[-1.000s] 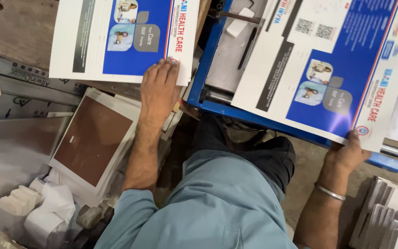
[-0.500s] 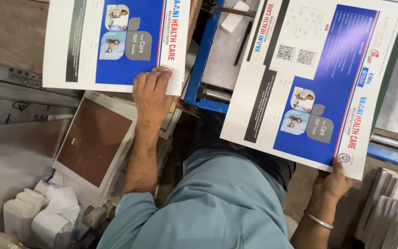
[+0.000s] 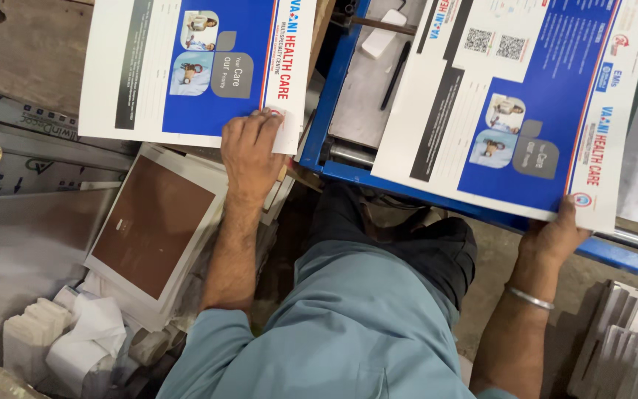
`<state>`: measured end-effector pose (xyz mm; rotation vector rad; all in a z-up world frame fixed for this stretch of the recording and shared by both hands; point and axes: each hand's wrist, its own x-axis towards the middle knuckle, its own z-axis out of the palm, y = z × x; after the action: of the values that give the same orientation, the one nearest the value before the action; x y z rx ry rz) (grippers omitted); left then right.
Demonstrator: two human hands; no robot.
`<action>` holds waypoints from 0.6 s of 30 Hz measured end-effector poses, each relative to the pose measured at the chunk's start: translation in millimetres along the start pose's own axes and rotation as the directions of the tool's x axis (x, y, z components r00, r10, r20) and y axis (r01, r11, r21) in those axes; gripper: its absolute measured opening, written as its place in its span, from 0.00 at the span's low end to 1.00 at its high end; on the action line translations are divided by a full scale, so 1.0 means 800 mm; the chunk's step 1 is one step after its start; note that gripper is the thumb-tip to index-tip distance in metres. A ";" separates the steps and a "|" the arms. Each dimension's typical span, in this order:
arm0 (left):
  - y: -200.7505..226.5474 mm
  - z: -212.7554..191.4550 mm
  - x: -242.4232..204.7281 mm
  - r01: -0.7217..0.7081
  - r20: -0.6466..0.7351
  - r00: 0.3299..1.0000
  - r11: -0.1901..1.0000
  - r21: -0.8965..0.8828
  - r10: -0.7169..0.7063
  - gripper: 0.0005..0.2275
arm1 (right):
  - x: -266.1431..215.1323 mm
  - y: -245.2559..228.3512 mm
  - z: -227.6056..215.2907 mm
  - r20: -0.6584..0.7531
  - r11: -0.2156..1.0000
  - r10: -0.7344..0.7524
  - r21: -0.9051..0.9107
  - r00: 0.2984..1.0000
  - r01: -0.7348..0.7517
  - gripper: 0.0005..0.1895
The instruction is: The person sits on the floor and repeatedly feeds printed sheets into a blue laminating machine. They pull the sheets through the rollers and place the finished laminated sheets onto a stack on the left side.
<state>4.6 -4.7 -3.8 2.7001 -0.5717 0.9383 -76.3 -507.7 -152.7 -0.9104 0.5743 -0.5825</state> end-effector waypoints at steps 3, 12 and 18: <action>0.004 -0.004 -0.001 0.034 -0.002 0.999 0.999 0.028 -0.034 0.21 | 0.014 0.008 0.000 0.031 0.996 0.086 -0.026 0.996 -0.085 0.17; -0.002 -0.014 0.004 0.061 0.144 0.987 0.997 0.057 -0.069 0.29 | -0.022 0.030 -0.020 0.194 0.956 0.281 -0.140 0.940 -0.257 0.14; -0.043 -0.060 0.026 0.160 0.335 0.938 0.965 -0.207 -0.084 0.22 | -0.067 0.024 0.006 0.242 0.940 0.332 -0.164 0.912 -0.299 0.13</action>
<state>8.3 36.3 43.6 2.6504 -0.5261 0.3680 -106.3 -459.6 -155.6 -0.9699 0.5029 -0.1267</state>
